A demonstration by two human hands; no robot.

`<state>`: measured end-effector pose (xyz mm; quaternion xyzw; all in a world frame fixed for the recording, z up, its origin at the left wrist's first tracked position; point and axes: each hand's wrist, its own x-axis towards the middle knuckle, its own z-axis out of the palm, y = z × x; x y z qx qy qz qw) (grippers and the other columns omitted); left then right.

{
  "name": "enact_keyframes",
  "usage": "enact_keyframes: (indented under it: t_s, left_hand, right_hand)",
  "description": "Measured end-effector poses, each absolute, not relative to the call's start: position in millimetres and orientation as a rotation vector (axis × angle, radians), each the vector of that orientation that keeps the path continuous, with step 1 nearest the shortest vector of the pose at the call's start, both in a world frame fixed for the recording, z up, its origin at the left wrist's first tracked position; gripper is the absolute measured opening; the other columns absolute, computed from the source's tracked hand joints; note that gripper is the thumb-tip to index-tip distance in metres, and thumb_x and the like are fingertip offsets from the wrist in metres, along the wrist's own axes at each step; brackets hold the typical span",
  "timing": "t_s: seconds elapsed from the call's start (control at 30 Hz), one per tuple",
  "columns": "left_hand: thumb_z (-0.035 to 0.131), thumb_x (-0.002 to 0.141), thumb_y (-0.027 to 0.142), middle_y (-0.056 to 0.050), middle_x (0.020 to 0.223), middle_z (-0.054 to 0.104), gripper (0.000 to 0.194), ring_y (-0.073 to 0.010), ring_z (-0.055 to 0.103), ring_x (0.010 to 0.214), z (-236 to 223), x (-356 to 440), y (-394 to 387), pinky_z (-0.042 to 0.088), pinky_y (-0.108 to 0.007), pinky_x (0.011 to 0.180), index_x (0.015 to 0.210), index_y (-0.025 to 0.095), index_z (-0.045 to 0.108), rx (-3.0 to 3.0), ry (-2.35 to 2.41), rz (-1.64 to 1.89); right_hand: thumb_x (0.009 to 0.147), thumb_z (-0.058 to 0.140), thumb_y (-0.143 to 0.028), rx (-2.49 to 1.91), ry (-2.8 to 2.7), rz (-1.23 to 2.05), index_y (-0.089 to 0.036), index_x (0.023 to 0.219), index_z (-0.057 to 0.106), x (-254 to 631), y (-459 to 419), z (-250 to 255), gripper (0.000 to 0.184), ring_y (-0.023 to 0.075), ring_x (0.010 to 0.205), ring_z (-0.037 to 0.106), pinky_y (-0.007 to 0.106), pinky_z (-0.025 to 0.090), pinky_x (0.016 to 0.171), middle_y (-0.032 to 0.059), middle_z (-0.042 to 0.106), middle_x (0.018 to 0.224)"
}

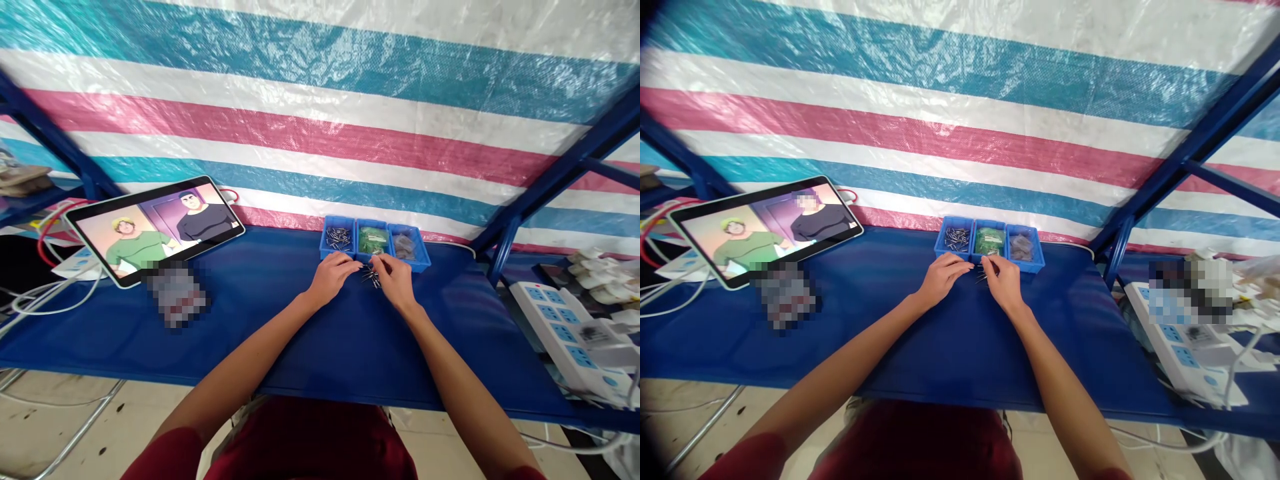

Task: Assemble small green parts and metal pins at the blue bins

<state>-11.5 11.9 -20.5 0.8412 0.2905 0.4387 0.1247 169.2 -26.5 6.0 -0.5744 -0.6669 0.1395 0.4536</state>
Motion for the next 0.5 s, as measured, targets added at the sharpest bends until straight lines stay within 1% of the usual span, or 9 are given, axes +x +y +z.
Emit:
enact_keyframes:
  t_s: [0.1, 0.17, 0.23, 0.33, 0.43, 0.5]
  left_hand:
    - [0.056, 0.092, 0.037, -0.005, 0.082, 0.071, 0.025, -0.0177, 0.063, 0.079, -22.3, -10.1, 12.4, 0.049, -0.031, 0.078, 0.093, 0.019, 0.073, 2.369, 0.867, 1.336]
    - [0.061, 0.089, 0.036, -0.005, 0.081, 0.071, 0.022, -0.0168, 0.065, 0.076, -21.2, -9.3, 10.9, 0.051, -0.03, 0.076, 0.088, 0.018, 0.072, 2.246, 0.895, 1.372]
    - [0.063, 0.087, 0.034, -0.004, 0.081, 0.072, 0.019, -0.0169, 0.066, 0.076, -18.5, -9.1, 8.7, 0.051, -0.029, 0.076, 0.085, 0.018, 0.072, 2.149, 0.912, 1.387]
    - [0.063, 0.088, 0.031, -0.004, 0.084, 0.074, 0.017, -0.0179, 0.068, 0.08, -14.3, -8.7, 5.8, 0.052, -0.031, 0.08, 0.085, 0.019, 0.074, 2.061, 0.906, 1.381]
    - [0.065, 0.086, 0.032, -0.005, 0.086, 0.074, 0.016, -0.0186, 0.068, 0.081, -13.1, -6.6, 5.0, 0.053, -0.032, 0.081, 0.086, 0.02, 0.075, 1.922, 0.894, 1.377]
    - [0.069, 0.081, 0.034, -0.006, 0.089, 0.074, 0.017, -0.0186, 0.069, 0.08, -14.2, -3.8, 5.5, 0.054, -0.032, 0.079, 0.087, 0.018, 0.074, 1.746, 0.888, 1.386]
  right_hand:
    - [0.092, 0.046, -0.044, -1.397, -1.665, 0.333, -0.017, 0.074, 0.067, 168.1, -28.2, 8.0, 0.039, 0.0138, 0.054, 0.051, 0.026, 0.038, 0.058, 0.0013, 0.059, 0.06]
    - [0.091, 0.048, -0.043, -1.365, -1.683, 0.355, -0.017, 0.075, 0.067, 166.6, -28.5, 8.7, 0.036, 0.0143, 0.056, 0.051, 0.027, 0.039, 0.058, 0.002, 0.061, 0.063]
    - [0.09, 0.05, -0.042, -1.338, -1.707, 0.401, -0.017, 0.077, 0.068, 165.2, -28.2, 8.7, 0.033, 0.0152, 0.059, 0.053, 0.027, 0.04, 0.059, 0.0034, 0.065, 0.069]
    - [0.089, 0.052, -0.04, -1.31, -1.733, 0.474, -0.018, 0.081, 0.068, 164.2, -27.0, 7.3, 0.029, 0.0155, 0.06, 0.054, 0.028, 0.042, 0.06, 0.0046, 0.069, 0.077]
    - [0.087, 0.055, -0.04, -1.284, -1.71, 0.53, -0.018, 0.08, 0.068, 164.4, -25.7, 4.7, 0.026, 0.0147, 0.059, 0.053, 0.028, 0.042, 0.06, 0.0041, 0.068, 0.076]
    - [0.085, 0.056, -0.042, -1.272, -1.652, 0.591, -0.018, 0.079, 0.067, 164.4, -24.9, 2.3, 0.027, 0.0142, 0.058, 0.052, 0.027, 0.042, 0.058, 0.0035, 0.066, 0.074]
